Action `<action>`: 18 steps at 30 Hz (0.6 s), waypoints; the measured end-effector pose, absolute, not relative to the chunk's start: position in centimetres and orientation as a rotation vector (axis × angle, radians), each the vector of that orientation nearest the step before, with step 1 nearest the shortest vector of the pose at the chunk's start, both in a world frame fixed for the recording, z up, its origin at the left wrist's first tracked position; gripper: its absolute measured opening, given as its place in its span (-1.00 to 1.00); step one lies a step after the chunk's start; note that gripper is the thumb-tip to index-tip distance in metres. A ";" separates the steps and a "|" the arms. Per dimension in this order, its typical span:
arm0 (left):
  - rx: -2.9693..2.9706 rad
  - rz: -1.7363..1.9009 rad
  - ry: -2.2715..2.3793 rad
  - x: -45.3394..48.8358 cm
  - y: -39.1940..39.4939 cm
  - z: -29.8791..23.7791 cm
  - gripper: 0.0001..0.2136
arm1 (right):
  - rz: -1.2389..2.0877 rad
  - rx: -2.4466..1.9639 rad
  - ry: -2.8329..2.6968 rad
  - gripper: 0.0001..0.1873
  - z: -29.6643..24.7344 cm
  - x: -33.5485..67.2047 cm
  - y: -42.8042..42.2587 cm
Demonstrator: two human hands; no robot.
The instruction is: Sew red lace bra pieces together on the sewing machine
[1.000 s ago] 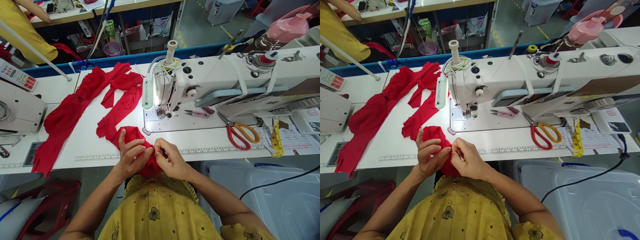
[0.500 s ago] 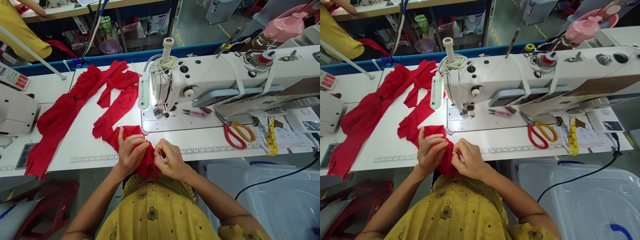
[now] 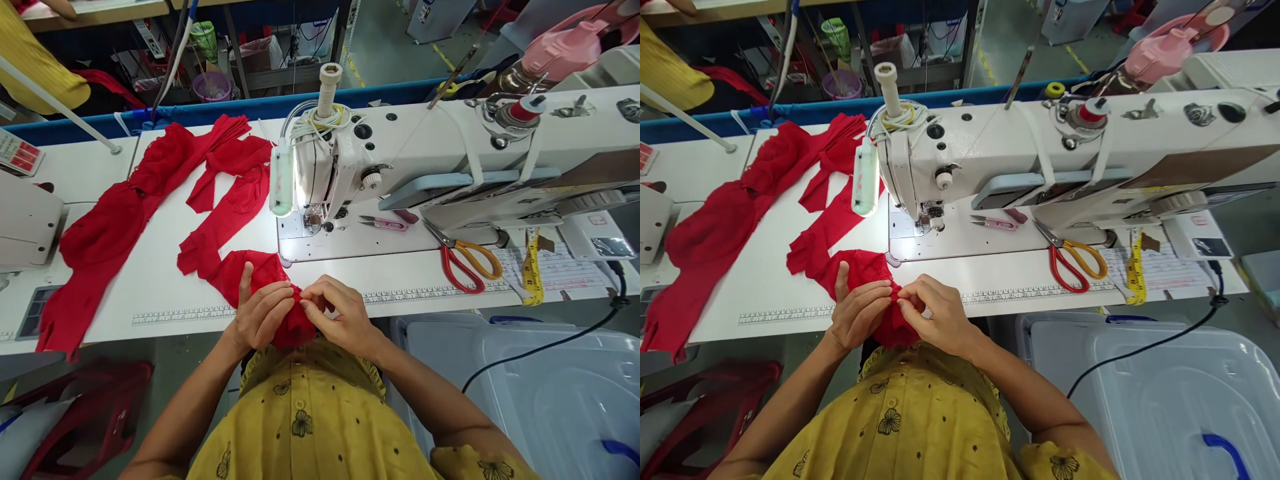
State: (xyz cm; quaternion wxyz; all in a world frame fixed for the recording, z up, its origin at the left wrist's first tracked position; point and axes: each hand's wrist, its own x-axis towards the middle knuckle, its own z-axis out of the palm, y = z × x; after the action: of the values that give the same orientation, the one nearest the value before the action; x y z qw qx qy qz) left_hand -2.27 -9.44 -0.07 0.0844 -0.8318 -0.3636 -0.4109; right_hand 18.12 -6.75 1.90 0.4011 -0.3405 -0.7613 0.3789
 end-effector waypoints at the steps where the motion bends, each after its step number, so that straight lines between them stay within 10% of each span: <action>1: -2.471 -1.199 -1.060 -2.2 -9.4 0.1 -0.87 | 0.952 -0.861 -1.932 -0.89 1.9 18.1 -6.8; 12: -2.484 -1.183 -0.962 -2.0 -9.2 0.4 -0.89 | 1.337 -1.010 -1.854 -0.89 3.1 19.4 -6.0; 18: -2.474 -1.231 -1.003 -2.5 -9.3 0.0 -0.86 | 0.098 -1.582 -2.136 -0.84 1.5 25.1 0.5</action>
State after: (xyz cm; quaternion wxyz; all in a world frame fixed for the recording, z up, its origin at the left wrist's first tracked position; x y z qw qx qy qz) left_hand -2.50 -9.27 -0.04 0.1007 -0.8373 -0.3393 -0.4166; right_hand 25.08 0.51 1.47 0.2385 -0.5777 -0.7798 0.0358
